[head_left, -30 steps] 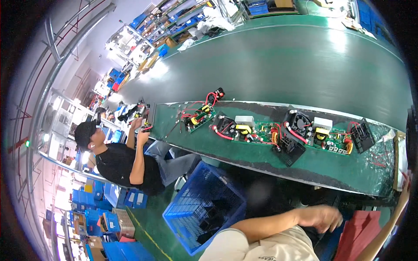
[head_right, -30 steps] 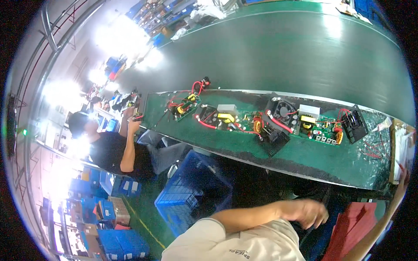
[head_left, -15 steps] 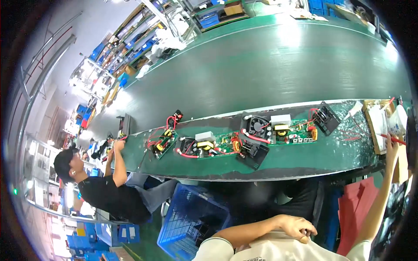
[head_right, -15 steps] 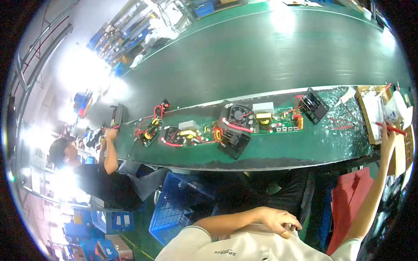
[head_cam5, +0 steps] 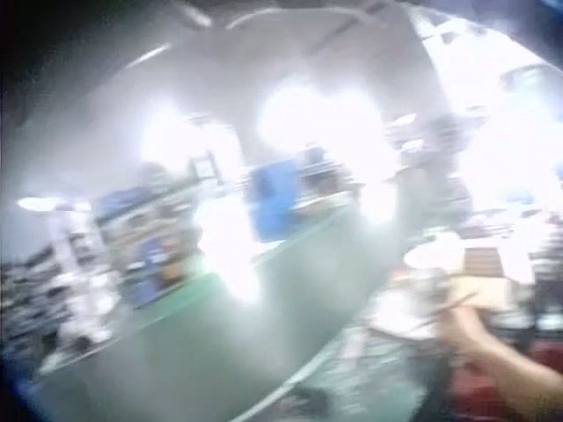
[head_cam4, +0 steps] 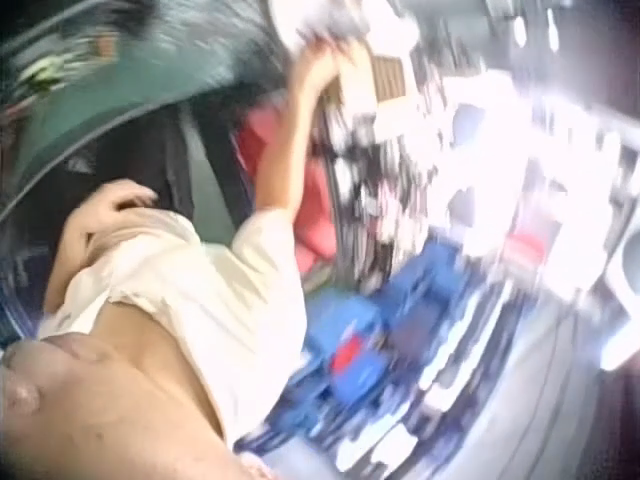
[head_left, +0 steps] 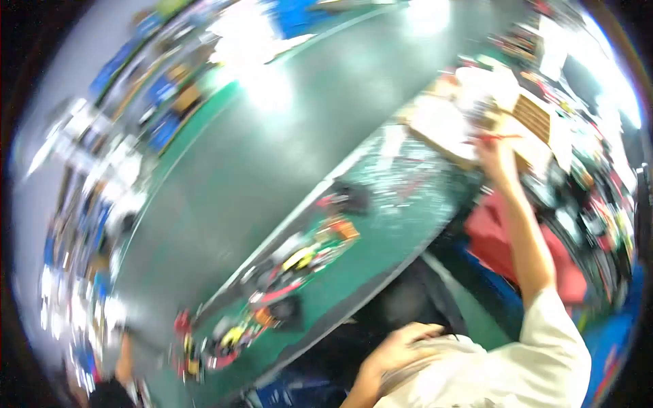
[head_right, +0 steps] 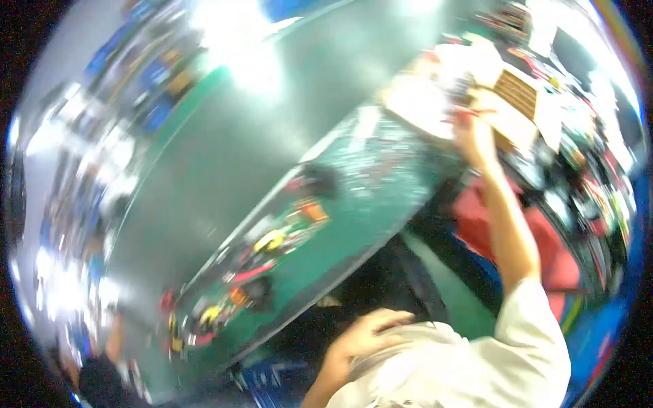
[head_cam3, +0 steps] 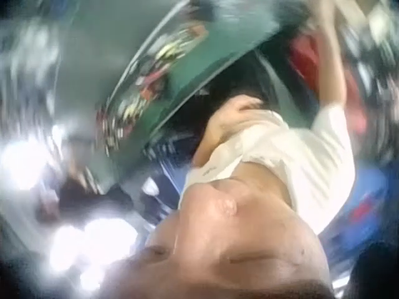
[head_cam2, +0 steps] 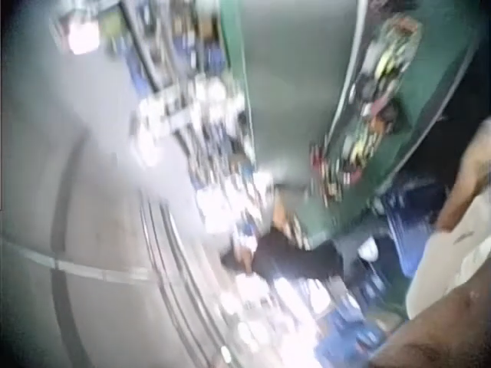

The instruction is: Assembling electronic components including cooling fans and heatsinks onto circuit boards on a manufacturing assembly line.

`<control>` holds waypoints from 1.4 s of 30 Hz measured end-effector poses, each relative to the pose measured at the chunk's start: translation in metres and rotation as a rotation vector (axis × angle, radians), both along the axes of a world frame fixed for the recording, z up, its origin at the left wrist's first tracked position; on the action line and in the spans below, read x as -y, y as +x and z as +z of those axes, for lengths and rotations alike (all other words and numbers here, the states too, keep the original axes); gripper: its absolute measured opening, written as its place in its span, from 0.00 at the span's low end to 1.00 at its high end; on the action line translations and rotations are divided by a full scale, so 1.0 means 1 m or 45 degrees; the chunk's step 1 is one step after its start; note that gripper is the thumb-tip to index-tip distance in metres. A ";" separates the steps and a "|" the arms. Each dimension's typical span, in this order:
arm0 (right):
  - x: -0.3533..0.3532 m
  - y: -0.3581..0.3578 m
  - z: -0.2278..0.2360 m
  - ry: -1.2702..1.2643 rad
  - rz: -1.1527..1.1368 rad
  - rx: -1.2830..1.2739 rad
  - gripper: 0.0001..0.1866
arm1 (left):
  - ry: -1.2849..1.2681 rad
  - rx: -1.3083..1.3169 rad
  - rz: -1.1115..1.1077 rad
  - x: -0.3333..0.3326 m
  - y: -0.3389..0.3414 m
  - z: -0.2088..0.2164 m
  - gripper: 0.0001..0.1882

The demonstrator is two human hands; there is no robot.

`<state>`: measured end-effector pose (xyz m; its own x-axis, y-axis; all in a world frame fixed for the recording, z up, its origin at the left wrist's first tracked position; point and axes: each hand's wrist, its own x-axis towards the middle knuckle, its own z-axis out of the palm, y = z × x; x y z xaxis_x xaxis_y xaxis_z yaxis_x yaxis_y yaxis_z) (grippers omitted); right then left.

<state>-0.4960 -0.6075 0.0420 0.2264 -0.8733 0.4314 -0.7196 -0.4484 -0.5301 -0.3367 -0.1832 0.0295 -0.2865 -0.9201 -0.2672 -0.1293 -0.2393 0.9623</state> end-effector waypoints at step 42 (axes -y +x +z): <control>0.005 0.031 0.021 0.127 0.116 0.453 0.09 | -0.569 0.995 1.280 0.020 0.097 -0.030 0.08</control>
